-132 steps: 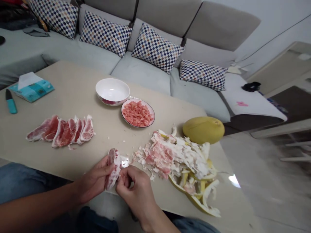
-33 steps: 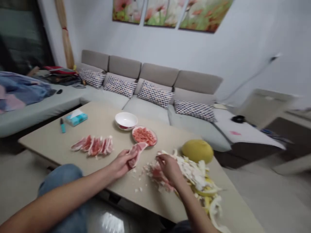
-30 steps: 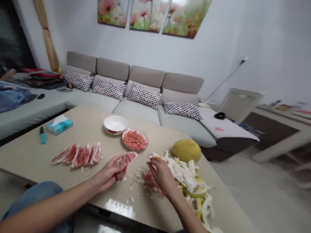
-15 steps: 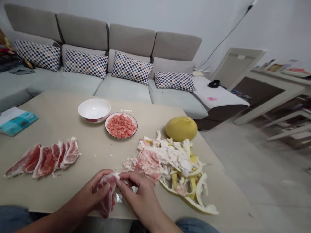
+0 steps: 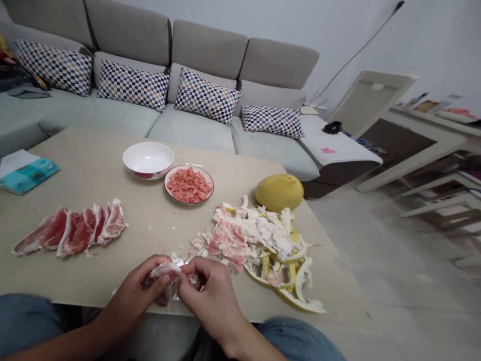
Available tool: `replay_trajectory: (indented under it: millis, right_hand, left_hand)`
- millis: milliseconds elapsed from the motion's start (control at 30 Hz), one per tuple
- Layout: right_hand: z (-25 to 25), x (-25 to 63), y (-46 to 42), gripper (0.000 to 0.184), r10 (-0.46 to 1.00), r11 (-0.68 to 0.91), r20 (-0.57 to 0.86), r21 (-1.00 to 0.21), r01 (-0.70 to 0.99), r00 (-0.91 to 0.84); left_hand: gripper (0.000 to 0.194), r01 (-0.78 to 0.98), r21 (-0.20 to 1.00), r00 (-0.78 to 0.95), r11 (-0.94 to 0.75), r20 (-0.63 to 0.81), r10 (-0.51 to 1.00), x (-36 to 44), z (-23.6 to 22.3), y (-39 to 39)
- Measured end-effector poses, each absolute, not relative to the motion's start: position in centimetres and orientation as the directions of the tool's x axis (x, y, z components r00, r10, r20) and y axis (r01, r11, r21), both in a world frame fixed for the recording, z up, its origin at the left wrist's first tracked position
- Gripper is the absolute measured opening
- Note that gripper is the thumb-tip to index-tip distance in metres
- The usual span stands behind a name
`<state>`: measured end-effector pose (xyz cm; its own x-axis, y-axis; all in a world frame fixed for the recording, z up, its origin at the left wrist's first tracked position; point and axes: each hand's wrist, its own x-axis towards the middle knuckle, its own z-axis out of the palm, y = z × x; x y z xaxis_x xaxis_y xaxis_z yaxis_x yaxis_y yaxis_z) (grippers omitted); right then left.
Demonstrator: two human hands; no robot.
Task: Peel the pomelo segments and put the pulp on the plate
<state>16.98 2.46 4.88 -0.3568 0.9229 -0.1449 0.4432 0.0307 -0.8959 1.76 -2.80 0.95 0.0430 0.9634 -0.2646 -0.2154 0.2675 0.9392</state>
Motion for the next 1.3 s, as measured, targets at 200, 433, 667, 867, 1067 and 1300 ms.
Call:
replay_trajectory:
  millis: [200,433,667,867,1067,1300]
  right_hand:
    - [4.7,16.6,2.5,0.026,0.857,-0.226,-0.330,-0.931,0.288,-0.395]
    - [4.0,19.5,4.9,0.036,0.898,-0.157,-0.261,-0.942,0.296,-0.354]
    - [2.1,24.0,9.8,0.027,0.958,0.286,0.194,-0.598,0.749,-0.211]
    - [1.2,22.8,8.5,0.024,0.859,0.511,0.328,-0.597,0.618,-0.394]
    - [3.2,18.6,4.9,0.015,0.872,0.341,0.105,-0.832,0.439,-0.478]
    - [3.8,17.2,4.2,0.018,0.902,0.277,0.061,-0.843,0.462,-0.428]
  left_hand:
    - [0.024,-0.585,0.698,0.253,0.413,-0.327,0.911,2.0,0.9,-2.8]
    - [0.015,-0.836,0.409,0.207,0.366,-0.383,0.900,-0.9,1.0,-0.8]
    - [0.027,-0.786,0.373,0.318,0.494,-0.441,0.839,-0.7,0.7,-1.5]
    - [0.022,-0.754,0.434,0.317,0.492,-0.415,0.853,0.1,1.1,-1.7]
    - [0.027,-0.601,0.656,0.237,0.457,-0.400,0.885,1.0,1.5,-1.7]
    - [0.051,-0.305,0.880,0.036,0.364,-0.372,0.928,2.0,0.2,-1.7]
